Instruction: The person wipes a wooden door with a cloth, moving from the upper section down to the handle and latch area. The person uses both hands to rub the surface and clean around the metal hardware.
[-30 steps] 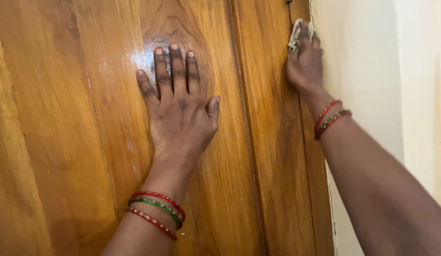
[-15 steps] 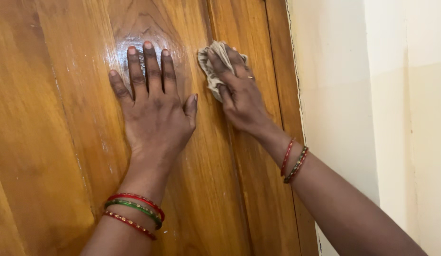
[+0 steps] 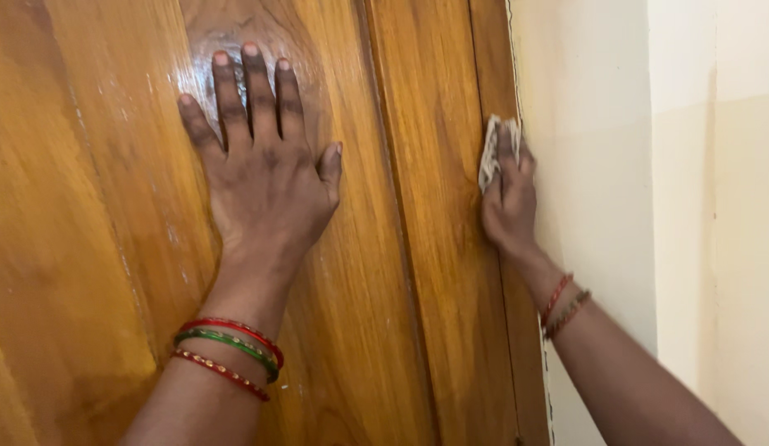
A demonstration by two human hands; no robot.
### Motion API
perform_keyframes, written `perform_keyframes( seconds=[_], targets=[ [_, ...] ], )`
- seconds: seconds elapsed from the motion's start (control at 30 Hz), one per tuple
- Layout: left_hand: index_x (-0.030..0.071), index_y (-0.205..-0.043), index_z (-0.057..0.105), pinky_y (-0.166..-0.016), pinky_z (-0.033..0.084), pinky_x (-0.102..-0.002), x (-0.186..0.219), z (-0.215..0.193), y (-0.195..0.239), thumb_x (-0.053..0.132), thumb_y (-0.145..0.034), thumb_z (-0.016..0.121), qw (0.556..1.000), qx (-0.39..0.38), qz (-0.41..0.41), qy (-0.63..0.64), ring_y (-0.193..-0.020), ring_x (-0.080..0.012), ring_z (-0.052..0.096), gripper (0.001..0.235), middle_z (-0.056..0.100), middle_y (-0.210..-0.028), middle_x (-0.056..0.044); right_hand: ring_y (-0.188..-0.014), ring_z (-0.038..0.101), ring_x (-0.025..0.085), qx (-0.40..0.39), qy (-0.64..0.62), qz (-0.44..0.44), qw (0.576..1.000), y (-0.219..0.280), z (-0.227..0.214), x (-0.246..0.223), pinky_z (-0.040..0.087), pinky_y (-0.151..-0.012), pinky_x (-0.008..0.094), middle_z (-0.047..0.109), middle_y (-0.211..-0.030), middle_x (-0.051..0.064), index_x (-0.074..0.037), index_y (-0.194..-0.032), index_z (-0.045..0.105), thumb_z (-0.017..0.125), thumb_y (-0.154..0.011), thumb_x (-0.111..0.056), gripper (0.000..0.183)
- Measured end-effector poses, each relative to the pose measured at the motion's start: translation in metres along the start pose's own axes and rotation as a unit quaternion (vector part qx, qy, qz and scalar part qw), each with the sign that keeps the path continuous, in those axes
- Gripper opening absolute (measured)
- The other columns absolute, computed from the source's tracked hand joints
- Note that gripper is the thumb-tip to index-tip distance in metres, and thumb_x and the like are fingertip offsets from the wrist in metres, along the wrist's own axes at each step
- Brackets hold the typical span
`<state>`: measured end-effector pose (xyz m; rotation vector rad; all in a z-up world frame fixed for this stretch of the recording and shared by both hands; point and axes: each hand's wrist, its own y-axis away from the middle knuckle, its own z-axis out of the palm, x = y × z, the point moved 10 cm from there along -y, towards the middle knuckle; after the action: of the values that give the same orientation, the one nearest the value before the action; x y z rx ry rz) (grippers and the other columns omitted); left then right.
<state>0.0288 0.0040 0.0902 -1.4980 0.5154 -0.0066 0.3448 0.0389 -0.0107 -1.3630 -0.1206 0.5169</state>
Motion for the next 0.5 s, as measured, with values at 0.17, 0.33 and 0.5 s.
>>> perform_keyframes(
  seconds=[0.17, 0.33, 0.5],
  targets=[
    [0.002, -0.168, 0.025, -0.125, -0.002, -0.067, 0.001, -0.004, 0.003, 0.051, -0.105, 0.043, 1.0, 0.022, 0.009, 0.02, -0.161, -0.0393, -0.002, 0.082, 0.011, -0.176, -0.021, -0.15, 0.036, 0.041, 0.017, -0.04, 0.017, 0.999, 0.051, -0.005, -0.014, 0.033, -0.125, 0.045, 0.035, -0.16, 0.026, -0.024, -0.165, 0.026, 0.036, -0.1, 0.008, 0.073],
    [0.001, -0.169, 0.025, -0.126, -0.003, -0.069, 0.002, -0.002, 0.003, 0.05, -0.106, 0.044, 1.0, 0.009, 0.003, 0.027, -0.162, -0.0408, -0.001, 0.082, 0.011, -0.176, -0.022, -0.146, 0.042, 0.038, 0.004, -0.048, 0.074, 0.996, 0.036, 0.009, -0.037, 0.042, -0.12, 0.043, 0.031, -0.164, 0.026, -0.028, -0.164, 0.027, 0.038, -0.103, 0.002, 0.069],
    [0.001, -0.171, 0.024, -0.127, -0.002, -0.07, 0.004, -0.005, 0.006, 0.047, -0.109, 0.044, 0.999, 0.016, 0.001, 0.043, -0.163, -0.043, -0.001, 0.08, 0.01, -0.178, -0.023, -0.159, 0.026, 0.042, 0.011, 0.009, -0.11, 0.994, 0.048, 0.022, -0.14, 0.015, -0.132, 0.053, 0.036, -0.17, 0.018, -0.024, -0.165, 0.029, 0.049, -0.109, -0.004, 0.063]
  ],
)
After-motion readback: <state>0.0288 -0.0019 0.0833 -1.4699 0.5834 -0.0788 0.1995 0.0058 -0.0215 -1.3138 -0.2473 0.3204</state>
